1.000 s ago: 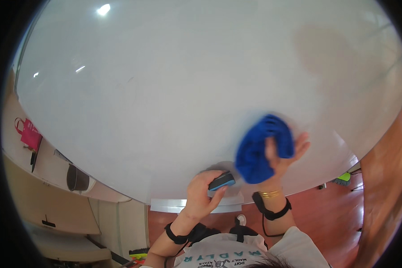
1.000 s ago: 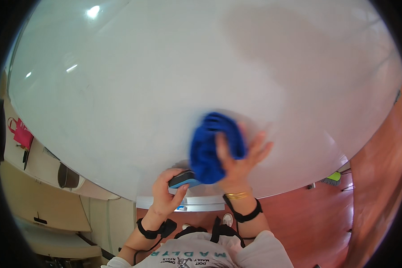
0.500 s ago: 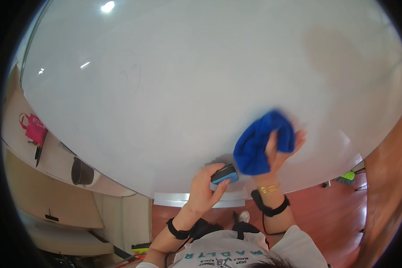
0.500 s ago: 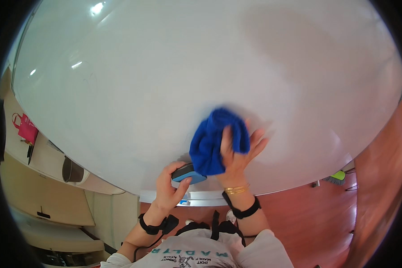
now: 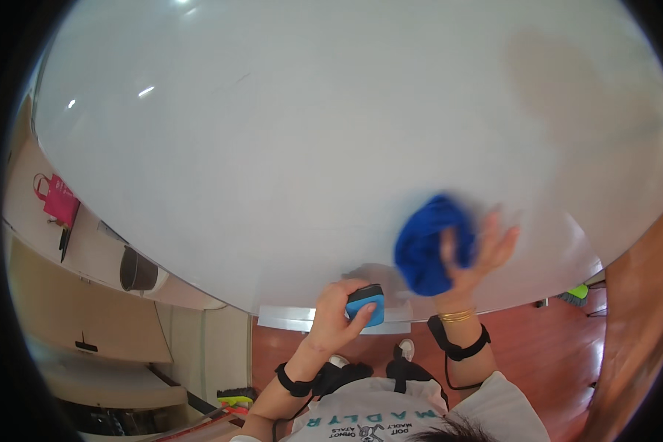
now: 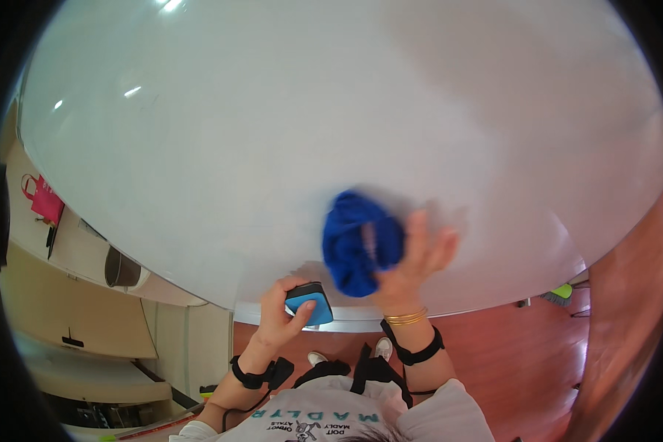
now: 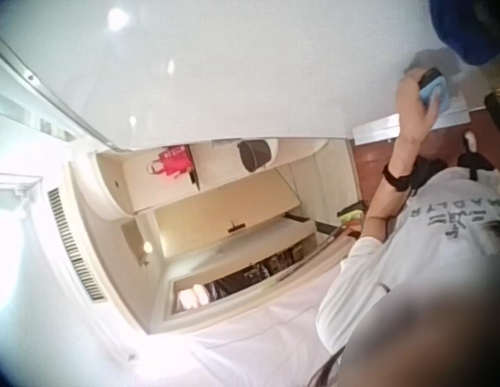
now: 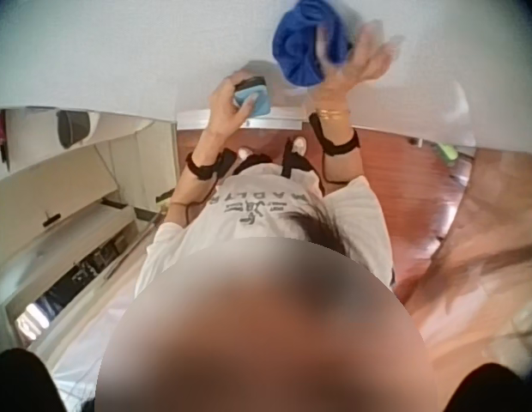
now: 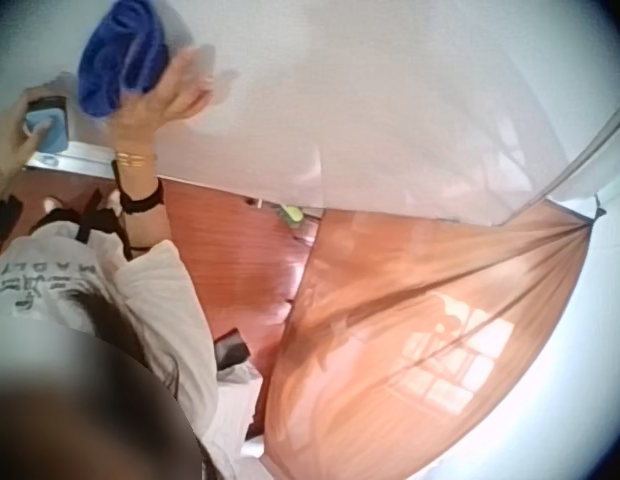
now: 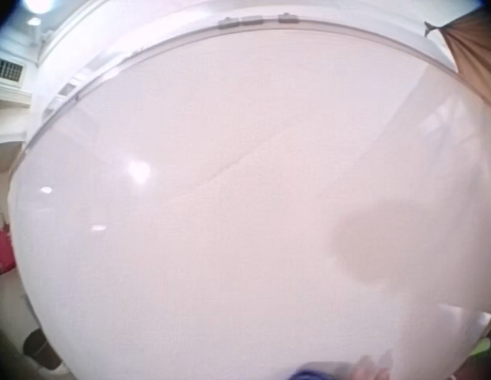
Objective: Cleaning a whiteboard using spray and an eraser.
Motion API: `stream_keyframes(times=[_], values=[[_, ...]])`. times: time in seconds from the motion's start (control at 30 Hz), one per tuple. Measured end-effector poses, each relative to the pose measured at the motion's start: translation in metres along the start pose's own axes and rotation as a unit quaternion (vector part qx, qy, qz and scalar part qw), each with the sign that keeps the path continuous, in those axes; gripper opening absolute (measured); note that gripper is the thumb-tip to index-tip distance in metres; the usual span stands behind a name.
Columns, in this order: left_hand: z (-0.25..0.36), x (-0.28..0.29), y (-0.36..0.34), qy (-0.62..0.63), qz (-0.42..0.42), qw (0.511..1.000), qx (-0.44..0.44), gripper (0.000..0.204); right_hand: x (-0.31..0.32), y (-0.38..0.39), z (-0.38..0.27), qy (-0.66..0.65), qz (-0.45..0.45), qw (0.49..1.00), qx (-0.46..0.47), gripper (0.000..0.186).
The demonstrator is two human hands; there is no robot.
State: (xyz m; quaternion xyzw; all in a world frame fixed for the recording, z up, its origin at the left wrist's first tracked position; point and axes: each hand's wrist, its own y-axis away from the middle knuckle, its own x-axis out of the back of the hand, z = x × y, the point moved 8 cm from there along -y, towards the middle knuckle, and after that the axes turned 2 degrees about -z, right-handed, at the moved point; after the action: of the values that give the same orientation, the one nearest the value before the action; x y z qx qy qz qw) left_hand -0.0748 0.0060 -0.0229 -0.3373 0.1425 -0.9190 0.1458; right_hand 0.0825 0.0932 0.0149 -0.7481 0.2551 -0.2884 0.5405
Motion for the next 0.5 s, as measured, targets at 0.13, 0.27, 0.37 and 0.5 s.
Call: stream_keyframes(times=[0.13,0.27,0.37,0.5], values=[[0.003,-0.008,-0.003,-0.035,-0.002,0.998,-0.047,0.03,-0.021,0.014,0.049,-0.282,-0.086,0.876,-0.381,0.029],[-0.015,-0.007,0.005,0.011,0.006,1.0,0.02,0.029,-0.016,0.033,-0.025,-0.132,-0.134,0.982,0.03,0.022],[-0.028,-0.006,0.01,-0.034,-0.012,0.999,0.024,0.03,-0.027,0.062,-0.026,-0.195,-0.187,0.962,-0.032,0.017],[-0.042,-0.017,0.02,-0.122,-0.097,0.988,0.007,0.029,-0.038,0.103,-0.027,-0.237,-0.281,0.929,-0.039,0.019]])
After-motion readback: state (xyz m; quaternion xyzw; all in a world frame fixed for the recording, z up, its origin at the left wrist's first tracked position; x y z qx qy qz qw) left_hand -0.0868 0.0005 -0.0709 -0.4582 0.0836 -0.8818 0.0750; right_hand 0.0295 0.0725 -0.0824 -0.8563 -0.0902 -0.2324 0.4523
